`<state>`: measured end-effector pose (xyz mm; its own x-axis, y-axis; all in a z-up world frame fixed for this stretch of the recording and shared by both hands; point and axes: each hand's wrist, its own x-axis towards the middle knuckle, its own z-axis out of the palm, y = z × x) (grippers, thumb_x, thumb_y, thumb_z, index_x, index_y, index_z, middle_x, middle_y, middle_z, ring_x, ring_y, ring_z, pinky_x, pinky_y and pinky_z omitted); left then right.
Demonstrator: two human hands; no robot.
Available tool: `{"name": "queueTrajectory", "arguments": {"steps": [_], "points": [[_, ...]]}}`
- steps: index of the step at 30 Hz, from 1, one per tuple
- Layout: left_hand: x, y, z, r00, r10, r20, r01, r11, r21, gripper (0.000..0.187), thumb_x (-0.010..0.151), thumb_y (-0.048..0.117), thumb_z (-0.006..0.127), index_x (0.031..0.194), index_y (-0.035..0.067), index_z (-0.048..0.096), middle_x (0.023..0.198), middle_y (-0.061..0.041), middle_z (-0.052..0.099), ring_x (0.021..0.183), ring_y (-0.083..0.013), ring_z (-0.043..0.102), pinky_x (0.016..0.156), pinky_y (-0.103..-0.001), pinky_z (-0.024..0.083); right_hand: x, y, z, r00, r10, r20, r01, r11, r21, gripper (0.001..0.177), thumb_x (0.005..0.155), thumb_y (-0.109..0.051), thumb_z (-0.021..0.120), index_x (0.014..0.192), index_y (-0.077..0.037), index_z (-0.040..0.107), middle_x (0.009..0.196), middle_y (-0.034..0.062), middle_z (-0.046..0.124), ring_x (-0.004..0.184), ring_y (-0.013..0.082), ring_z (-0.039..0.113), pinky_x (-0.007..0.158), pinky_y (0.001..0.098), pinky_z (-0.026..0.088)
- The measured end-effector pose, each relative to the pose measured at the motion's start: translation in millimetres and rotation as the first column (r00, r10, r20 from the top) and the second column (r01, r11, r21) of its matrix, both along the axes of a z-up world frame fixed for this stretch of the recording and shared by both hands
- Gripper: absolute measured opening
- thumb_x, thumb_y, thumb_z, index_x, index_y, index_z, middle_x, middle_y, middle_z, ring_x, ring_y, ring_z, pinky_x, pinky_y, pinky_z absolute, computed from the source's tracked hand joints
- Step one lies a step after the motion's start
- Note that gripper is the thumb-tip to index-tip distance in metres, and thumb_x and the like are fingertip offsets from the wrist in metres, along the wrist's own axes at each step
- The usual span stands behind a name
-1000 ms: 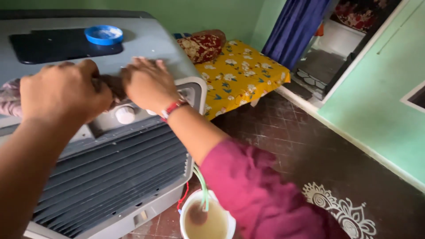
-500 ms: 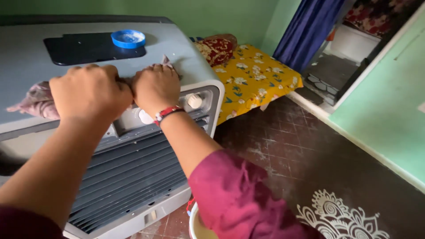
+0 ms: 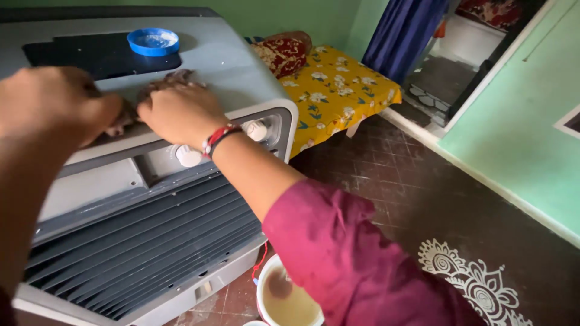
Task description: Cleaning the exterior of an air cooler with a wet cloth and some cleaning powder.
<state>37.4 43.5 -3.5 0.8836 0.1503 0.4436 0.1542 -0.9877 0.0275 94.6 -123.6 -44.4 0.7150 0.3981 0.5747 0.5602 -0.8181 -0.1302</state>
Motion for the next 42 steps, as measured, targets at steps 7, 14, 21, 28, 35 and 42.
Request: {"name": "queueTrajectory", "arguments": {"steps": [7, 14, 21, 28, 35, 42], "points": [[-32, 10, -21, 0.978, -0.135, 0.159, 0.115, 0.985, 0.128, 0.035, 0.093, 0.046, 0.068, 0.106, 0.017, 0.082, 0.092, -0.011, 0.078, 0.081, -0.0265, 0.075, 0.075, -0.038, 0.059, 39, 22, 7, 0.965, -0.251, -0.078, 0.248, 0.968, -0.045, 0.056, 0.086, -0.045, 0.044, 0.116, -0.005, 0.070, 0.136, 0.0256, 0.057, 0.128, 0.0487, 0.052, 0.105, 0.0574, 0.040], [-36, 22, -3, 0.957, -0.194, 0.217, 0.182, 0.980, 0.075, 0.033, 0.081, 0.039, 0.069, 0.104, 0.021, 0.082, 0.096, -0.011, 0.077, 0.089, -0.0323, 0.072, 0.076, -0.043, 0.057, 49, 57, -5, 0.947, 0.303, -0.106, -0.319, 0.926, -0.203, 0.043, 0.093, -0.036, 0.041, 0.113, -0.018, 0.074, 0.125, 0.0091, 0.072, 0.119, 0.0332, 0.067, 0.099, 0.0482, 0.053], [-50, 27, 2, 0.970, -0.164, 0.179, 0.170, 0.985, -0.016, 0.040, 0.075, 0.042, 0.073, 0.106, 0.017, 0.080, 0.100, -0.013, 0.075, 0.093, -0.0330, 0.071, 0.078, -0.044, 0.057, -16, 23, 29, 0.953, -0.089, -0.290, 0.088, 0.996, -0.016, 0.040, 0.095, -0.037, 0.045, 0.102, -0.012, 0.075, 0.120, 0.0165, 0.073, 0.110, 0.0371, 0.069, 0.097, 0.0485, 0.054], [-21, 56, -28, 0.897, -0.209, 0.390, 0.243, 0.969, -0.040, 0.026, 0.071, 0.025, 0.072, 0.091, 0.010, 0.081, 0.094, -0.015, 0.075, 0.089, -0.0345, 0.071, 0.075, -0.043, 0.056, 31, 55, 1, 0.969, 0.243, 0.050, -0.219, 0.931, -0.292, 0.036, 0.090, -0.032, 0.047, 0.096, -0.013, 0.077, 0.118, 0.0143, 0.073, 0.112, 0.0377, 0.068, 0.094, 0.0498, 0.054], [-34, 51, -24, 0.787, -0.381, 0.484, 0.424, 0.905, 0.024, 0.014, 0.084, 0.010, 0.073, 0.084, -0.003, 0.077, 0.079, -0.020, 0.072, 0.072, -0.0299, 0.071, 0.077, -0.039, 0.060, -38, 17, 23, 0.988, 0.032, -0.148, -0.037, 0.999, -0.029, 0.041, 0.094, -0.035, 0.045, 0.110, -0.013, 0.076, 0.122, 0.0147, 0.072, 0.110, 0.0329, 0.069, 0.100, 0.0500, 0.050], [-34, 41, -26, 0.850, -0.242, 0.468, 0.397, 0.878, -0.267, 0.018, 0.085, 0.010, 0.070, 0.094, -0.005, 0.077, 0.076, -0.022, 0.071, 0.068, -0.0278, 0.070, 0.069, -0.039, 0.058, 21, 58, 0, 0.997, -0.071, -0.009, 0.068, 0.976, -0.208, 0.033, 0.089, -0.029, 0.049, 0.100, -0.017, 0.078, 0.125, 0.0134, 0.070, 0.117, 0.0301, 0.066, 0.100, 0.0446, 0.051]]}}
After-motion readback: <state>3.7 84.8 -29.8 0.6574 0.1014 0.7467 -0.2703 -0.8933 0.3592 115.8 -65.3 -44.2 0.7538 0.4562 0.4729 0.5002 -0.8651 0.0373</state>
